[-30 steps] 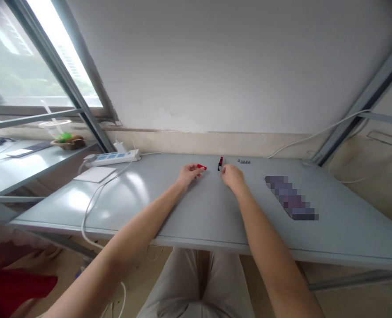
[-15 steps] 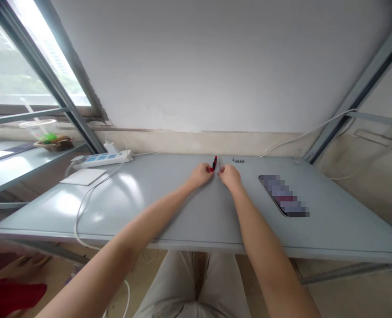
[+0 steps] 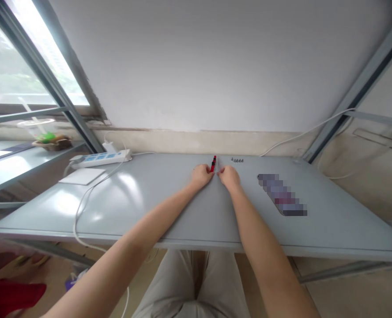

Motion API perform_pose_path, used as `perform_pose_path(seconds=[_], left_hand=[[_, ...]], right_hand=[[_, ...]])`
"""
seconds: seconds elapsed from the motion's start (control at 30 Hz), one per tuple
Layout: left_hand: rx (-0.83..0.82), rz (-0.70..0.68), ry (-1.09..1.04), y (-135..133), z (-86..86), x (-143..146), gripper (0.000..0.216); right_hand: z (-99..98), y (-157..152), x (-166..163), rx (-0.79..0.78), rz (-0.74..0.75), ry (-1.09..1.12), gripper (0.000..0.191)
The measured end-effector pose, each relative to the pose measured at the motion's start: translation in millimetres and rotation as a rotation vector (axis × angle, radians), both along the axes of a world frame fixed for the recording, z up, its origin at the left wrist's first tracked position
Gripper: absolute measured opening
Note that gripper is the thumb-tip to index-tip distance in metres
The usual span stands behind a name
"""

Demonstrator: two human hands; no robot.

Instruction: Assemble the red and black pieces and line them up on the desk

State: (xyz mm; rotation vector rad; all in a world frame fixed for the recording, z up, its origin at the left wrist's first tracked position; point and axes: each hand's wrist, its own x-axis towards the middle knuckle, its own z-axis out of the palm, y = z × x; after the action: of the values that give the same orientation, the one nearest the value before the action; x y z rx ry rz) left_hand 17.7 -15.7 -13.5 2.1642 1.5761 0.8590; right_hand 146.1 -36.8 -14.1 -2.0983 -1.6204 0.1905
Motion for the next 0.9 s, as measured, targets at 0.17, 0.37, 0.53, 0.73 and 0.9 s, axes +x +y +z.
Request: perform_pose_path(seconds=[0.17, 0.37, 0.53, 0.73, 0.9], left_hand=[[0.036, -0.031, 0.023, -8.7, 3.9, -4.2, 0.031], [0.112, -0.192, 0.066, -17.6, 13.0, -12.6, 0.032], [0.117, -0.203, 0.019, -12.7, 13.7, -21.4, 0.019], [0.105, -0.134, -0.169, 1.9, 5.0, -37.3, 0.009], [0.025, -0.047, -0.355, 6.5, -0.6, -51.3, 0.01]], right_hand=[[1.1, -0.2, -0.1, -0.002, 0.002, -0.017, 0.025], [3.2, -1.6, -1.0, -0.005, -0.005, -0.045, 0.027], [3.7, -1.8, -1.8, -0.01, -0.02, -0.052, 0.026], [2.5, -0.9, -1.9, 0.0, -0.014, -0.04, 0.023], [0.9, -1.5, -4.8, 0.042, 0.006, -0.035, 0.021]])
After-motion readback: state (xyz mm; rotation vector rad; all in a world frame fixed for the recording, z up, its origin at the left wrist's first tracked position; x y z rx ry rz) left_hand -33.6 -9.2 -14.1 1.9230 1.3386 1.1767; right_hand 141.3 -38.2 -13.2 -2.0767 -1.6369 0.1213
